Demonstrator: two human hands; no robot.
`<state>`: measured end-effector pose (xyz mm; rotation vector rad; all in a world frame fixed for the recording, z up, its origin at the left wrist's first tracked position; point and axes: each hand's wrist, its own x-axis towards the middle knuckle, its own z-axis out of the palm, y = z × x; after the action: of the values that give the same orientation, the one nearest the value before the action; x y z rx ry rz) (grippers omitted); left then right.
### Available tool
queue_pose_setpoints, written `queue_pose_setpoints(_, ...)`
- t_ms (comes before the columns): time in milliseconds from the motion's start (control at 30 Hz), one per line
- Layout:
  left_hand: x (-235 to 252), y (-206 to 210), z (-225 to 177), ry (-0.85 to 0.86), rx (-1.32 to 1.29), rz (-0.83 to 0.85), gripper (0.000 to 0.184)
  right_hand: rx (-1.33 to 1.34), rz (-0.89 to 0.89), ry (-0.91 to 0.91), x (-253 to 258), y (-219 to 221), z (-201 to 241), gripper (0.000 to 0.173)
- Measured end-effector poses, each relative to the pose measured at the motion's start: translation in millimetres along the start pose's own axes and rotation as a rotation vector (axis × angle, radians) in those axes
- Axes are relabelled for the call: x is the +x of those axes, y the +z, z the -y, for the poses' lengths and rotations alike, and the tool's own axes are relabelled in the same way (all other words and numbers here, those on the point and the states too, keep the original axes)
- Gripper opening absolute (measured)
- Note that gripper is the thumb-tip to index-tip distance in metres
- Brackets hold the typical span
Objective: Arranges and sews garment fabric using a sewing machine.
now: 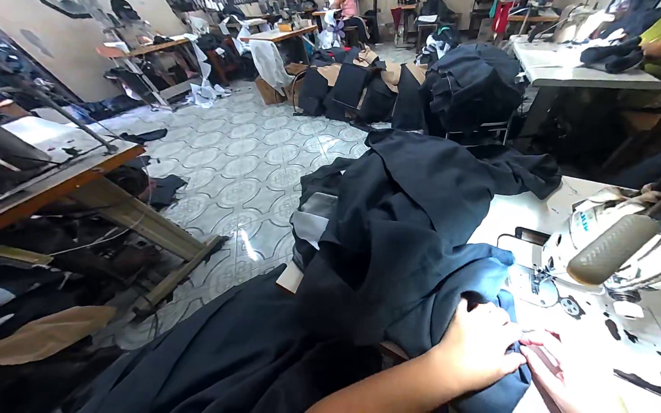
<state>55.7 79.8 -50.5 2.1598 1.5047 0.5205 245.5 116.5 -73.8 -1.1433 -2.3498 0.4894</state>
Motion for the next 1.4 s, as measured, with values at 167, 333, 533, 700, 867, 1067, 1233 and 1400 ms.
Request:
queue_pose_setpoints(167,10.9,-7.4,-4.2,-0.002,0.09,0.088,0.032,-0.095,-0.072,-0.061,-0.1,5.6,-7.3,0.029)
queue_pose_setpoints(333,17.0,-6.2,-2.5,0.038,0.165,-0.015,0.028,-0.223,-0.078,-0.236,16.0,-4.5,-21.0,0.035)
queue_pose_setpoints(533,32.7,-5.3,2.5,0.081,0.24,-0.031,0.033,-0.316,0.125,-0.335,34.5,-30.1,-13.9,0.025)
queue_pose_setpoints(700,75.7,-1.9,24.2,0.045,0.193,-0.047,0.043,-0.304,0.217,-0.124,49.4,-29.6,-45.2,0.031)
queue_pose_setpoints(867,99.5,9.7,31.7,0.044,0.14,-0.136,0.046,-0.197,0.127,0.042,49.1,-41.9,-48.3,0.025)
queue_pose_setpoints(1067,111.4,-13.4,12.7,-0.113,0.142,0.077,0.052,0.291,-0.099,0.272,73.1,-42.4,-57.9,0.026)
queue_pose_setpoints(1233,104.4,2.4,21.7,0.08,0.061,-0.194,0.044,0.046,-0.004,0.265,74.8,-44.5,-50.1,0.026)
queue_pose_setpoints(1400,103.4,2.2,22.0,0.028,0.02,-0.184,0.052,0.086,-0.112,0.244,71.3,-34.7,-56.9,0.022)
